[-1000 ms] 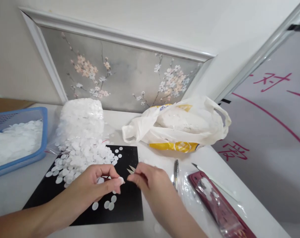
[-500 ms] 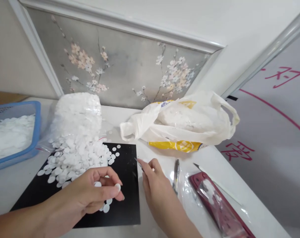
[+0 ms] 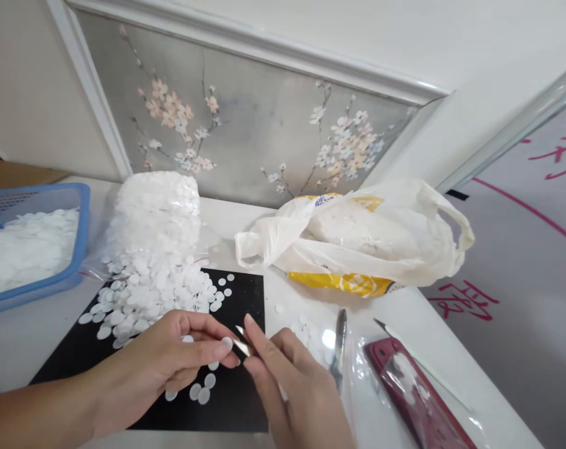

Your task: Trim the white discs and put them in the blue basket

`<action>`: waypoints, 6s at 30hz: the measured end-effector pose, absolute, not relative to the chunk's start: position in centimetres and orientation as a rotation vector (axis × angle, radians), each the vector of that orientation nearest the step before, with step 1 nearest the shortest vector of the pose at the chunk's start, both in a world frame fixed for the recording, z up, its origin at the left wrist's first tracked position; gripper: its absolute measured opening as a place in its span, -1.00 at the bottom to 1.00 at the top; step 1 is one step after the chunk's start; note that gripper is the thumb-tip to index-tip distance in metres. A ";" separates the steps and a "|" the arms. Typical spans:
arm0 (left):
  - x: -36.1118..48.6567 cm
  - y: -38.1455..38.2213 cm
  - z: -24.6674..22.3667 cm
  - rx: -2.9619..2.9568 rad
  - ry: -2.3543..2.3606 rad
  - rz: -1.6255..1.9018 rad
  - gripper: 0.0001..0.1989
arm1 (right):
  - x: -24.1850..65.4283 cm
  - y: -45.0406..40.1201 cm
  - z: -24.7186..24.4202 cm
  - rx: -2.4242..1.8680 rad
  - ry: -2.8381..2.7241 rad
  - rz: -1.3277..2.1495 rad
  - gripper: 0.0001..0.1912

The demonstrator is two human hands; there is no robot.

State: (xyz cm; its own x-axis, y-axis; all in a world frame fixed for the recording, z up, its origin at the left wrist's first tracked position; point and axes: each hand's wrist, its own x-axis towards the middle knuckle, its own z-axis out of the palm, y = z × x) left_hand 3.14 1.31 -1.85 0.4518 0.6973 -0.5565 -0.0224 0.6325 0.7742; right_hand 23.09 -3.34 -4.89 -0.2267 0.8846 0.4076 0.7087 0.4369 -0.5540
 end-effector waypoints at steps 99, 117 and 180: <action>2.9 0.0 -2.9 1.251 1.113 0.466 -0.72 | 20.5 -2.3 -5.6 -1.417 -1.298 1.556 -0.74; 1.6 1.3 -2.2 0.992 1.008 0.555 -0.84 | 20.3 -2.6 -5.4 -1.487 -1.499 1.335 -0.85; 1.8 0.3 -2.3 1.037 1.027 0.467 -0.78 | 20.4 -3.5 -6.5 -1.161 -1.873 0.466 -0.62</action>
State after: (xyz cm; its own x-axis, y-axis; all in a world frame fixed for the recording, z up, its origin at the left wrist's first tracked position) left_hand 1.75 0.34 -2.29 0.4788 0.7407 -0.4713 0.1313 0.4703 0.8727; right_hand 20.35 -3.47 -6.48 -0.1972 0.8594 0.4717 0.5383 0.4970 -0.6806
